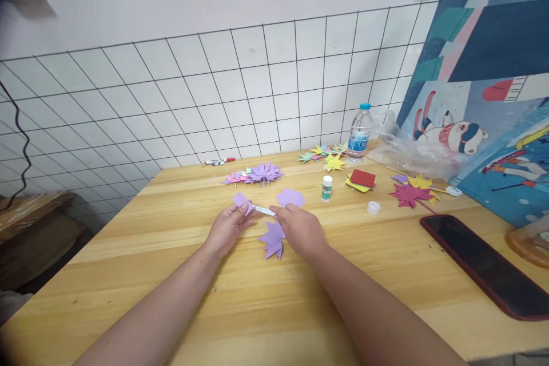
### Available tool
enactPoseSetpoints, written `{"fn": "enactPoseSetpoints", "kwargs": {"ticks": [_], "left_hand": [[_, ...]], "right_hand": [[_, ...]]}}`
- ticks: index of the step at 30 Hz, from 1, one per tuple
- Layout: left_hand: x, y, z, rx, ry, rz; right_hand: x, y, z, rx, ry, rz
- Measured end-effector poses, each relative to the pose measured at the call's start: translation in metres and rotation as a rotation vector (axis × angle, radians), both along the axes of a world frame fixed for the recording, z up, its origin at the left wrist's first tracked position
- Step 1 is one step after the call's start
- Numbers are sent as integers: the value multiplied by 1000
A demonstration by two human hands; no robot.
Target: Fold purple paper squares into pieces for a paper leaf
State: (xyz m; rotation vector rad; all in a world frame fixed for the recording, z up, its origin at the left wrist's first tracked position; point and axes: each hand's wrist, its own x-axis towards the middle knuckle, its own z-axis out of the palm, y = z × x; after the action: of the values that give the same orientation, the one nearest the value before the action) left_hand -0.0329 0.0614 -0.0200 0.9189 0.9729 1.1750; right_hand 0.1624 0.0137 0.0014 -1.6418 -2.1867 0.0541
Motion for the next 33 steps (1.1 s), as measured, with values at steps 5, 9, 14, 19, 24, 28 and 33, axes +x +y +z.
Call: {"fn": "enactPoseSetpoints", "kwargs": {"ticks": [5, 9, 14, 19, 24, 28, 33], "left_hand": [[0, 2, 0, -27, -33, 2], [-1, 2, 0, -28, -24, -14], [0, 0, -1, 1, 22, -55], [0, -1, -1, 16, 47, -72], [-1, 0, -2, 17, 36, -53], [-1, 1, -2, -2, 14, -48], [-1, 0, -2, 12, 41, -63]], "right_hand": [[3, 1, 0, -14, 2, 3], [2, 0, 0, -9, 12, 11], [1, -1, 1, -11, 28, 21], [0, -1, 3, -21, 28, 15], [3, -1, 4, -17, 37, -1], [4, -1, 3, -8, 37, 6], [3, -1, 3, -14, 34, 16]]}}
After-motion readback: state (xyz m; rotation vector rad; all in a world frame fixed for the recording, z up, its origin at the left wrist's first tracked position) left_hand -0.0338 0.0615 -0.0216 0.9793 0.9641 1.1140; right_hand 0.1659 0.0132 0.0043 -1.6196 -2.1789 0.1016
